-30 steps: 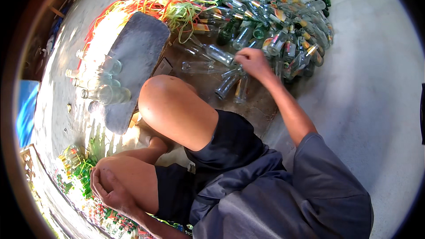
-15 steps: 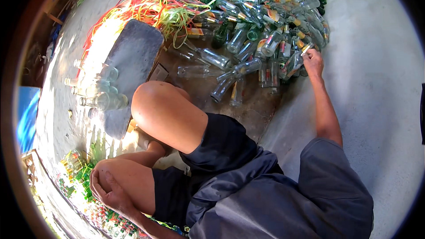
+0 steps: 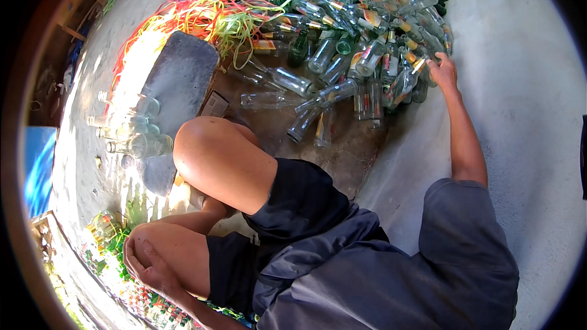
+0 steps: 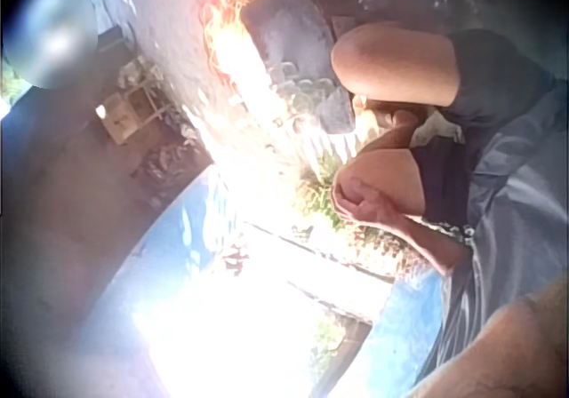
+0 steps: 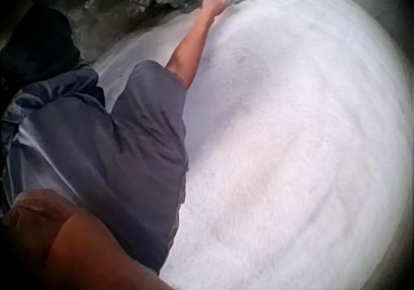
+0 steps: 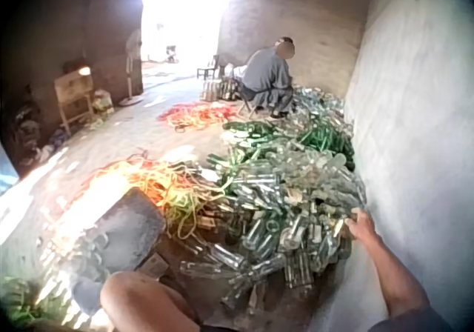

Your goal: The person sits on the ground and sorts glass bottles by picking them up from a pile and placing them onto a flat surface. The person handles clear and green glass bottles, arranging them in rows on the surface.

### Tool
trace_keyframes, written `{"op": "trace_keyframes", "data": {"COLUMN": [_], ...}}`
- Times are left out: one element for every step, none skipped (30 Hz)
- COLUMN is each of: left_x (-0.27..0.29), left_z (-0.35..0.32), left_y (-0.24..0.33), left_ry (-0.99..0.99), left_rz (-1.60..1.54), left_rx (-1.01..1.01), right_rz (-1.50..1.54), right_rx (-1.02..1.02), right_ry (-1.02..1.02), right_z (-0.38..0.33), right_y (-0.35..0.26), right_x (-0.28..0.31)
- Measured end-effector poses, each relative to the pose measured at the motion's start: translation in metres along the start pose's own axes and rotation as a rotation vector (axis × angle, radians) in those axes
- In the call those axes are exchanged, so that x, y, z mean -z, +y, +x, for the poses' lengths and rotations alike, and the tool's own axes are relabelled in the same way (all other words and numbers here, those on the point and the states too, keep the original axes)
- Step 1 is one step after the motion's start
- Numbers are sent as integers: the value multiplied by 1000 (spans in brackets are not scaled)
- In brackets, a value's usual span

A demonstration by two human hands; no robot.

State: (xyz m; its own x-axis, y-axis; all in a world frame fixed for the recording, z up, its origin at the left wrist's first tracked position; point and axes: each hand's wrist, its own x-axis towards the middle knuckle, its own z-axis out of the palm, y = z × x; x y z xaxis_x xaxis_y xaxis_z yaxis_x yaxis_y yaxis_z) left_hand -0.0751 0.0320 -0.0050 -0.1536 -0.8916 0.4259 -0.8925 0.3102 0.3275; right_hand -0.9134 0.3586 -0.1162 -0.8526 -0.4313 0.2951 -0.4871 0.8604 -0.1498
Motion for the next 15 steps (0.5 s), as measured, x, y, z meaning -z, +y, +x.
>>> {"op": "trace_keyframes", "data": {"left_x": [-1, 0, 1, 2, 2, 2, 3, 3, 3, 4, 5, 1, -2, -2, -1], "left_z": [0, 0, 0, 0, 0, 0, 0, 0, -1, -1, -1, 0, 0, -1, -1], "left_y": [-1, 0, 1, 2, 2, 2, 1, 1, 1, 1, 1, 1, 2, 1, 1], "left_ry": [0, -2, -4, -7, -6, -6, -5, -3, 0, 3, 0, -6, -11, -14, -17], "left_rz": [-8, -1, 5, 10, 15, 19, 23, 25, 27, 31, 36, 25, 15, 11, 5], "left_rx": [-5, 1, 8, 15, 16, 17, 18, 15, 11, 8, 10, 12, 14, 25, 36], "right_rz": [26, 58, 74, 89, 105, 116, 128, 139, 167, 197, 224, 239, 254, 278, 314], "right_rx": [-12, -22, -56, -90, -123, -151, -179, -207, -230, -254, -278, -282, -285, -285, -298], "right_ry": [-25, -56, -91, -125, -159, -174, -189, -204, -207, -212, -217, -212, -208, -215, -251], "right_z": [5, 6, 6, 8, 10, 10, 11, 11, 10, 9, 7, 12, 17, 18, 19], "right_y": [5, 2, -2, -7, -12, -16, -21, -25, -30, -35, -37, -23, -9, -9, -7], "right_x": [-1, -3, -5, -6, -6, -6, -6, -6, -7, -9, -11, -14, -16, -21, -24]}}
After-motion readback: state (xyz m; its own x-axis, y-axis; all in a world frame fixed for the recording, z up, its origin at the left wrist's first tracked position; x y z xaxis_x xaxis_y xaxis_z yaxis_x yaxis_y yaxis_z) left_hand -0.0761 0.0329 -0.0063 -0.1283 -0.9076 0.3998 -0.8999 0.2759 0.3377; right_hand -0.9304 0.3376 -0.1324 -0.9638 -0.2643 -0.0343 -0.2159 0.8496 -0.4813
